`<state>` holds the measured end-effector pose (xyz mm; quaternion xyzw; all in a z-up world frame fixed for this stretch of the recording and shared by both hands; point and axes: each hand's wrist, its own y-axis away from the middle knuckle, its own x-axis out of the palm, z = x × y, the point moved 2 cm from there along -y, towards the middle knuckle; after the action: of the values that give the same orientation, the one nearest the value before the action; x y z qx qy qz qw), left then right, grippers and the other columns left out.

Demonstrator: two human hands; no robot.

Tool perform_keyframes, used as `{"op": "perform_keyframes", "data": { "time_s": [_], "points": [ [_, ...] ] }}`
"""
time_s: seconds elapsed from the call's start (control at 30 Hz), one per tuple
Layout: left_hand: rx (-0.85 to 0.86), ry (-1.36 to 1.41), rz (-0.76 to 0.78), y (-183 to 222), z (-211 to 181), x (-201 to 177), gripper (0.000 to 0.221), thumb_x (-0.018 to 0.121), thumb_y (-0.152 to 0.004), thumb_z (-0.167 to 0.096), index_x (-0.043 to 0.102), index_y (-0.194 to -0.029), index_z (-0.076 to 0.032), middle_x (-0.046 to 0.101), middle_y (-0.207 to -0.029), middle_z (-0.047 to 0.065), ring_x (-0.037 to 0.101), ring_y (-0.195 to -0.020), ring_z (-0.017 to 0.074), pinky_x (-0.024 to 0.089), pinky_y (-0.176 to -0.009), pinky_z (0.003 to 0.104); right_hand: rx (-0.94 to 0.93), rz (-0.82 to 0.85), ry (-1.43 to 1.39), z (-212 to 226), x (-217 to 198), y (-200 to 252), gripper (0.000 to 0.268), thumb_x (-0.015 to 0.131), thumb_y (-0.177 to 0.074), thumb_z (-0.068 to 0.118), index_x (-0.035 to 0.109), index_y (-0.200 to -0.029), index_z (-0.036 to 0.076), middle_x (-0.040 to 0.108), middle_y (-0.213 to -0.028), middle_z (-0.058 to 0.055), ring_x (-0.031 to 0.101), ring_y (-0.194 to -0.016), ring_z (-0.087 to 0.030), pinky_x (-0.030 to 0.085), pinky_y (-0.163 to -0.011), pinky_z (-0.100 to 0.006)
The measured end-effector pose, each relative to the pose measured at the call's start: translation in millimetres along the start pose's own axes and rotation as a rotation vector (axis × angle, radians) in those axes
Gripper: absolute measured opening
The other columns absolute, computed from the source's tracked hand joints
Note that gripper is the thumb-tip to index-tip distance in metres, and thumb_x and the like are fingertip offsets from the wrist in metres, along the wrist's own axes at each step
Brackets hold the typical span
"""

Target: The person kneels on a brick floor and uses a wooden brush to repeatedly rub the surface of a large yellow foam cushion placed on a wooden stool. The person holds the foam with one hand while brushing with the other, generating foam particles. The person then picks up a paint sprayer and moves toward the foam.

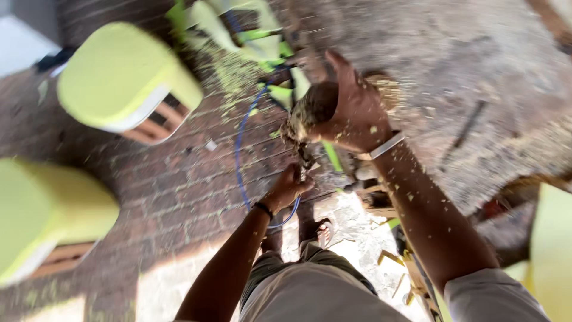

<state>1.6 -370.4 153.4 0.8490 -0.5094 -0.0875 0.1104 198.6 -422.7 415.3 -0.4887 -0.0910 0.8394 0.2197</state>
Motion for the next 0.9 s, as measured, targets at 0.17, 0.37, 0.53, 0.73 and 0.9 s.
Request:
{"op": "perform_keyframes", "data": {
  "time_s": [0.17, 0.37, 0.53, 0.73, 0.9],
  "points": [
    [0.021, 0.02, -0.219, 38, 11, -72, 0.034, 0.078, -0.086, -0.021, 0.055, -0.097, 0.001, 0.059, -0.081, 0.005, 0.052, -0.072, 0.0122, 0.046, -0.062, 0.029, 0.07, 0.053, -0.784, 29, 98, -21, 0.126, 0.091, -0.075, 0.044, 0.006, -0.162, 0.013, 0.032, -0.155, -0.025, 0.043, -0.142, -0.042, 0.048, -0.113, -0.054],
    [0.097, 0.101, -0.239, 77, -13, -135, 0.041, 0.077, -0.082, -0.025, 0.061, -0.112, -0.001, 0.068, -0.105, 0.009, 0.064, -0.094, 0.0166, 0.056, -0.081, 0.031, -0.034, 0.316, -0.922, 88, 255, 19, 0.103, 0.082, -0.08, 0.029, 0.018, -0.159, 0.015, 0.035, -0.159, -0.021, 0.039, -0.142, -0.035, 0.045, -0.111, -0.046],
    [0.18, 0.105, -0.078, 97, 18, -173, 0.058, 0.079, -0.085, -0.03, 0.052, -0.131, -0.007, 0.061, -0.135, 0.013, 0.06, -0.123, 0.0264, 0.049, -0.106, 0.041, 0.079, 0.204, -1.015, 112, 307, 6, 0.035, 0.075, -0.098, 0.01, 0.057, -0.127, 0.004, 0.07, -0.117, -0.016, 0.073, -0.106, -0.025, 0.062, -0.098, -0.039],
    [-0.202, -0.352, -0.704, 168, 82, -347, 0.058, 0.081, -0.078, -0.035, 0.062, -0.128, -0.014, 0.069, -0.127, 0.012, 0.069, -0.114, 0.0282, 0.058, -0.099, 0.044, 0.275, 0.402, -1.266, 156, 254, 3, 0.045, 0.074, -0.091, 0.019, 0.058, -0.129, -0.001, 0.068, -0.113, -0.015, 0.07, -0.1, -0.025, 0.061, -0.086, -0.042],
    [-0.738, -0.778, -0.897, 240, 100, -434, 0.043, 0.063, -0.088, -0.017, 0.06, -0.13, -0.019, 0.059, -0.136, 0.008, 0.052, -0.129, 0.0308, 0.045, -0.102, 0.054, 0.168, 0.884, -1.25, 227, 242, 33, 0.051, 0.072, -0.089, 0.031, 0.06, -0.124, -0.004, 0.074, -0.1, -0.015, 0.074, -0.086, -0.023, 0.065, -0.078, -0.039]
  ]
}}
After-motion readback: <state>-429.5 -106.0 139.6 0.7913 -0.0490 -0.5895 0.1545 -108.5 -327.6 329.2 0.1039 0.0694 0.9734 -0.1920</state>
